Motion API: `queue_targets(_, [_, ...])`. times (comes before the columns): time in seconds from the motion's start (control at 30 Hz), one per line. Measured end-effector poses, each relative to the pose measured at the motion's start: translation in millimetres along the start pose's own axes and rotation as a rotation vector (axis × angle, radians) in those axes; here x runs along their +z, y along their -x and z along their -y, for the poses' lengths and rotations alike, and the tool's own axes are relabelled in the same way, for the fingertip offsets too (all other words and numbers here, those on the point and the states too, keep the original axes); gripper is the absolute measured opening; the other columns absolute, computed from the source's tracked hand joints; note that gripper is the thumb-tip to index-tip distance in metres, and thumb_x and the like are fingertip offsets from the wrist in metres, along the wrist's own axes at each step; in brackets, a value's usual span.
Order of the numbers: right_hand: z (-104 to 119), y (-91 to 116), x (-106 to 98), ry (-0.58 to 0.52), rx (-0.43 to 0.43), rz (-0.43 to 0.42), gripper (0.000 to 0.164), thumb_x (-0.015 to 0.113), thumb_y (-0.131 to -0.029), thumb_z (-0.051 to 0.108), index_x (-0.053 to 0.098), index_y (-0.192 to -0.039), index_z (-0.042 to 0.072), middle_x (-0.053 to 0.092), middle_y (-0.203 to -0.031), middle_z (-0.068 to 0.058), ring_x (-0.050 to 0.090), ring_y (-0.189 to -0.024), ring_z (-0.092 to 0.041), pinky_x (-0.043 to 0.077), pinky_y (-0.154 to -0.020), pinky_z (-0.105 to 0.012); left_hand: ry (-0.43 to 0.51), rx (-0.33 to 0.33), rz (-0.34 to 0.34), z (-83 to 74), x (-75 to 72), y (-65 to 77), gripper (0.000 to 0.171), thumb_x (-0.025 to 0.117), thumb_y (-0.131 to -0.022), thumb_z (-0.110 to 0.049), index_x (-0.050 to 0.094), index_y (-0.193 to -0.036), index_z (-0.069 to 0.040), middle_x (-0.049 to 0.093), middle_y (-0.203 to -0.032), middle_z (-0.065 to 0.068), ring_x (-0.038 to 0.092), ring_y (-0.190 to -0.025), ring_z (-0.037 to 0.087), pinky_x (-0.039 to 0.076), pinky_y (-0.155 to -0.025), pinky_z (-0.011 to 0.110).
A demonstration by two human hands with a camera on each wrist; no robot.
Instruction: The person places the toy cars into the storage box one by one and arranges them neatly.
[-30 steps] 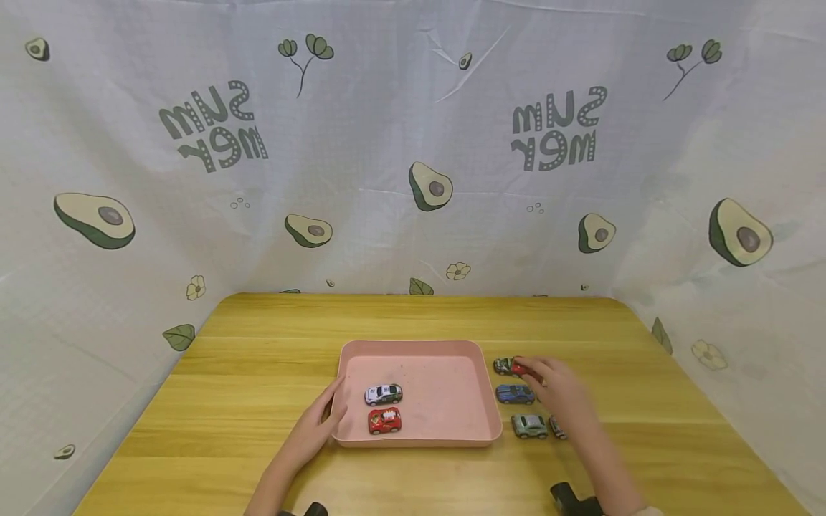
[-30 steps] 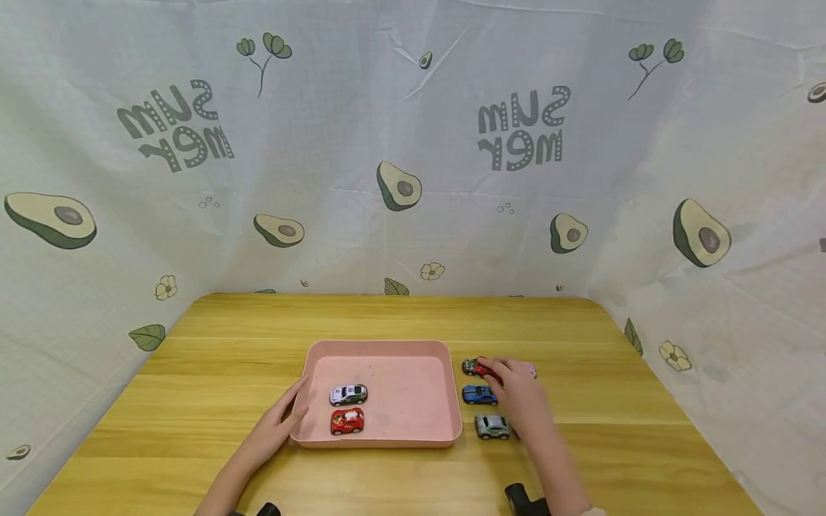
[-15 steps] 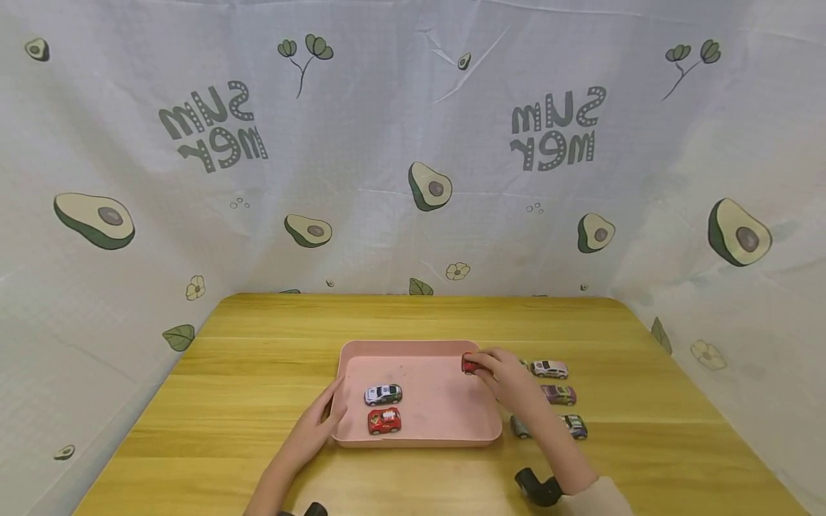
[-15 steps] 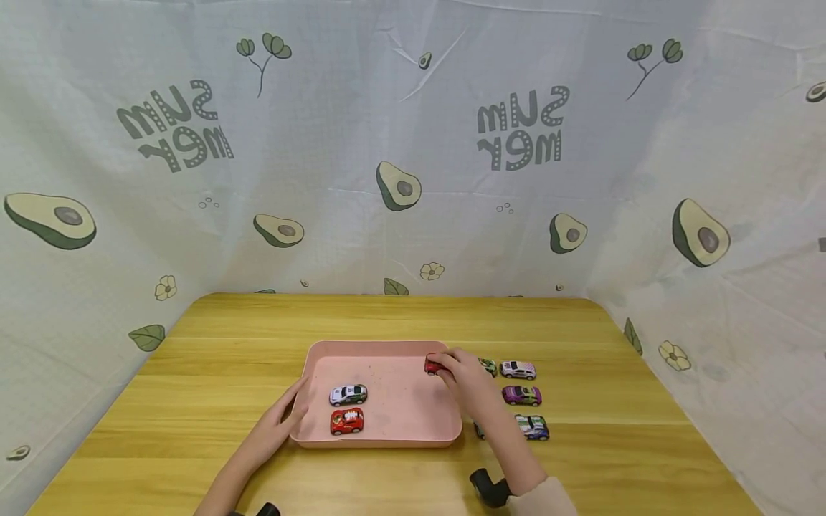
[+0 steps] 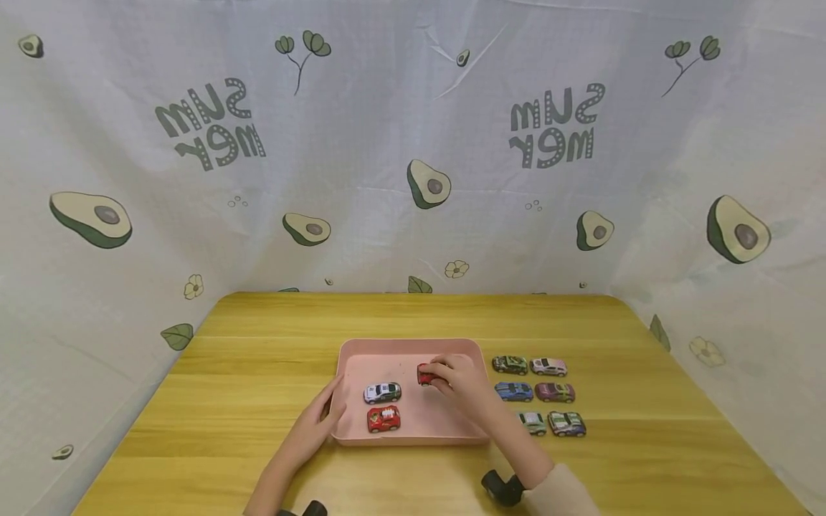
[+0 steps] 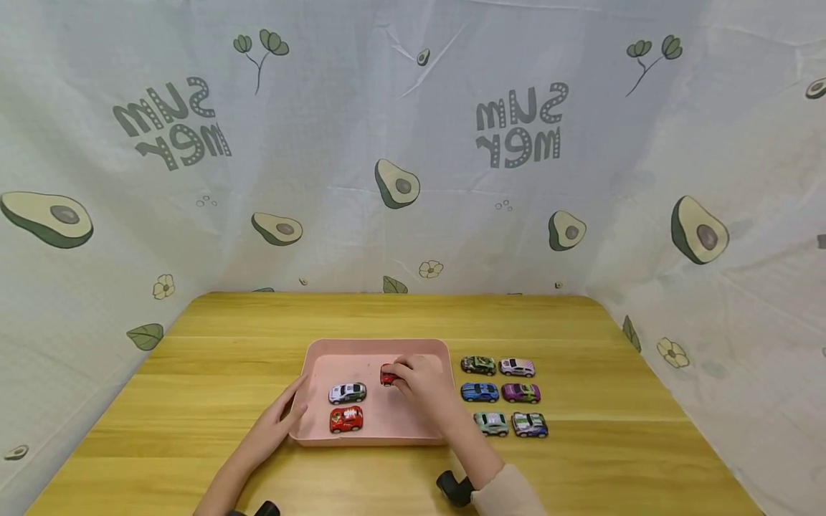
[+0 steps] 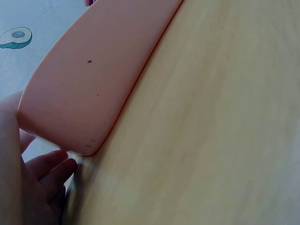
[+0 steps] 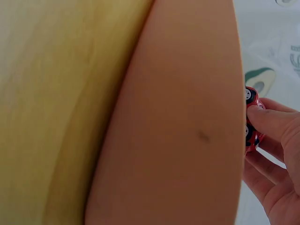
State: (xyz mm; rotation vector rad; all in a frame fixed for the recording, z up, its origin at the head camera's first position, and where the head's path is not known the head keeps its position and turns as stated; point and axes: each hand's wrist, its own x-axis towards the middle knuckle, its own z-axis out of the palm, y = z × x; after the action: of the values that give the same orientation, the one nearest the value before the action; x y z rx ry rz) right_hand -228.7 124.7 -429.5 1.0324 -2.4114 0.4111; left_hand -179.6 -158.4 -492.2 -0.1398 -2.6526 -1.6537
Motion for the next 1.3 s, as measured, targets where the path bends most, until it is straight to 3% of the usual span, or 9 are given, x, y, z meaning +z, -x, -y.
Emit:
queue_targets(0.23, [17.1, -9.4, 8.5, -0.043, 0.001, 0.078, 0.022, 0.068, -0.079, 0.013, 0.068, -0.101, 0.015, 0.063, -0.098, 0.001, 0.060, -0.090, -0.014, 0.052, -0.079, -0.025, 0.001, 0.003, 0.002, 0.6, -0.3, -0.8, 0.055, 0.052, -0.091, -0.036, 0.033, -0.142, -0.024, 0.031, -0.148, 0.008, 0.025, -0.137, 0.029, 0.021, -0.113, 0.046])
queue_targets(0.43, [26.5, -18.9, 14.2, -0.056, 0.017, 0.077, 0.024, 0.067, -0.080, 0.014, 0.068, -0.104, 0.020, 0.062, -0.101, 0.003, 0.059, -0.095, -0.013, 0.052, -0.084, -0.026, -0.011, 0.009, -0.004, 0.0, -1.1, -0.9, 0.055, 0.052, -0.091, -0.035, 0.033, -0.141, -0.024, 0.031, -0.148, 0.009, 0.025, -0.137, 0.029, 0.021, -0.113, 0.046])
queue_targets(0.8, [31.6, -39.3, 32.7, -0.126, 0.142, 0.175, 0.022, 0.061, -0.086, 0.016, 0.065, -0.107, 0.020, 0.062, -0.103, 0.002, 0.058, -0.095, -0.012, 0.052, -0.086, -0.028, -0.017, 0.017, -0.006, 2.1, -0.8, -1.2, 0.055, 0.051, -0.091, -0.036, 0.033, -0.141, -0.025, 0.031, -0.147, 0.010, 0.026, -0.136, 0.032, 0.021, -0.112, 0.049])
queue_targets(1.3, [33.1, -63.2, 53.9, -0.183, 0.193, 0.335, 0.022, 0.058, -0.088, 0.016, 0.065, -0.109, 0.017, 0.062, -0.108, 0.001, 0.057, -0.103, -0.014, 0.049, -0.093, -0.029, -0.007, 0.016, -0.007, 2.1, -0.8, -0.8, 0.054, 0.052, -0.091, -0.036, 0.033, -0.141, -0.026, 0.031, -0.147, 0.009, 0.026, -0.137, 0.031, 0.021, -0.113, 0.049])
